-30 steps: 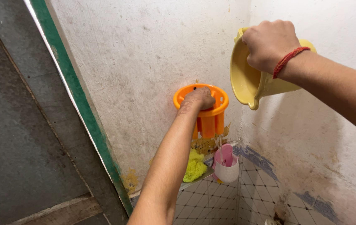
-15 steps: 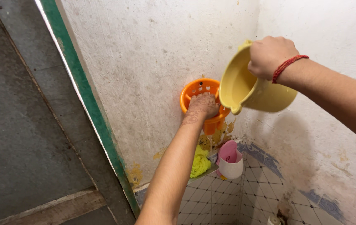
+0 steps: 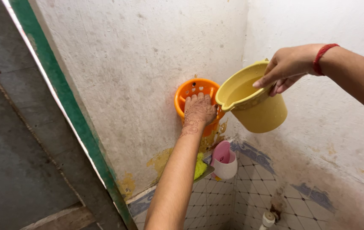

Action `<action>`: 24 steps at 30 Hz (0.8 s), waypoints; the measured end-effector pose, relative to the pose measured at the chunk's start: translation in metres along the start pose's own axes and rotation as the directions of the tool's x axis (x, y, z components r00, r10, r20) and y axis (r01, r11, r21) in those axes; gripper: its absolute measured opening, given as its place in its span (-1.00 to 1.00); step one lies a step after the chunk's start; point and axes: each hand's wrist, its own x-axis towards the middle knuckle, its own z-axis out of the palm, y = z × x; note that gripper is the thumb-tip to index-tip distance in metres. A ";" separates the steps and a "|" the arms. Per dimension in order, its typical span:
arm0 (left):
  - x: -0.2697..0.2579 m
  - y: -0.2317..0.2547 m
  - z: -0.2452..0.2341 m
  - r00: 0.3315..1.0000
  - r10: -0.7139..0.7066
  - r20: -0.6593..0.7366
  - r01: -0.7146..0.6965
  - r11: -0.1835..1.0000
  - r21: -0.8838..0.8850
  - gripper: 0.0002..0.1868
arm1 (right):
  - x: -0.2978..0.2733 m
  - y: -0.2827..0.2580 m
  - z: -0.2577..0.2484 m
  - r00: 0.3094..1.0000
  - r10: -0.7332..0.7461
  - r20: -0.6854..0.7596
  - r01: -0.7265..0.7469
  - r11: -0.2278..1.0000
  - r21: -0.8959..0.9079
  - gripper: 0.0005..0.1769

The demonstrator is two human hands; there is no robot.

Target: The person scrubs a wall-mounted orange plastic basket and a metal soap dish with a yellow sponge, rinsing them with water from a yellow jug. They then wash a pink plastic cup on the tiled floor using the same sponge and water.

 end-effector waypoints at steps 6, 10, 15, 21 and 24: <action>-0.002 -0.003 0.006 0.995 0.022 -0.098 -0.020 1.000 0.021 -0.43 | 0.000 0.016 0.009 0.999 -0.051 -0.010 0.050 0.997 -0.064 -0.22; -0.002 -0.001 0.008 0.991 0.014 -0.133 -0.014 1.000 -0.002 -0.42 | -0.010 0.020 0.025 0.994 -0.066 -0.092 0.058 0.995 -0.080 -0.47; -0.004 0.000 0.009 0.984 0.008 -0.179 -0.008 1.000 0.001 -0.39 | -0.028 0.024 0.050 0.982 -0.078 -0.174 0.049 0.985 -0.165 -0.45; 0.000 0.005 0.012 0.986 -0.015 -0.163 0.020 0.999 0.033 -0.36 | -0.033 0.032 0.064 0.969 -0.098 -0.225 0.041 0.969 -0.243 -0.43; 0.001 0.007 0.019 0.982 -0.034 -0.184 0.034 0.999 -0.006 -0.34 | -0.040 0.049 0.068 0.938 -0.216 -0.271 0.134 0.947 -0.291 -0.43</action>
